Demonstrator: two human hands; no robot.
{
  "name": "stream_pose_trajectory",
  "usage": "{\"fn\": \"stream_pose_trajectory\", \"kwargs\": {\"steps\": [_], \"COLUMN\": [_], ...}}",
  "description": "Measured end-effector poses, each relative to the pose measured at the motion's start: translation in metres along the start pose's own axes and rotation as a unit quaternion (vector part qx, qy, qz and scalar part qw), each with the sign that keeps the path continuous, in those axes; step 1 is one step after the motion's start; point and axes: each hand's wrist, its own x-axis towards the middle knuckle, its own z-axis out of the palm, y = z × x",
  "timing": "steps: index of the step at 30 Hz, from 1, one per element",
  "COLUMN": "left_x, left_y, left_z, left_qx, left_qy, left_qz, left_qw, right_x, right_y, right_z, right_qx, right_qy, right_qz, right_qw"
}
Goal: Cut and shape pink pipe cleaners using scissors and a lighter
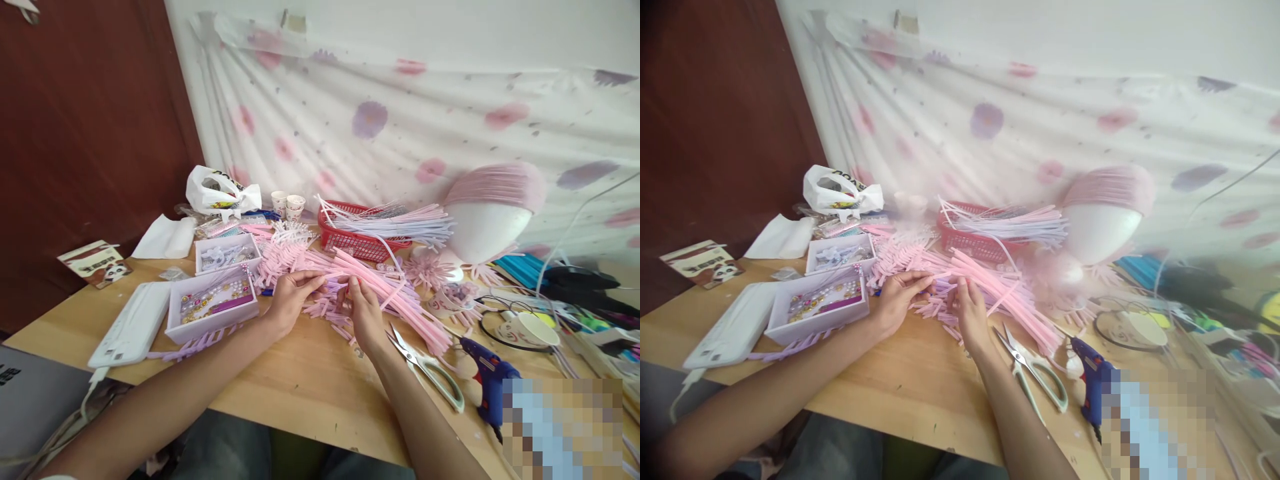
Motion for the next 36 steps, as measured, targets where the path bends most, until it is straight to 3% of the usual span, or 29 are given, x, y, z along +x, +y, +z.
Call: {"fn": "stream_pose_trajectory", "kwargs": {"steps": [13,21,36], "left_x": [-0.005,-0.006,-0.005], "left_y": [-0.001,0.0,-0.003], "left_z": [0.004,0.005,0.004], "left_qx": [0.003,0.005,0.021], "left_qy": [-0.011,-0.015,-0.013], "left_qz": [-0.02,-0.023,-0.011], "left_qw": [1.0,1.0,1.0], "right_x": [-0.002,0.001,-0.005], "right_y": [-0.011,-0.003,-0.015], "right_z": [-0.003,-0.007,0.001], "right_qx": [-0.009,-0.002,-0.018], "right_qy": [-0.019,-0.03,-0.018], "right_qz": [0.003,0.014,0.004], "right_qw": [1.0,0.999,1.0]}}
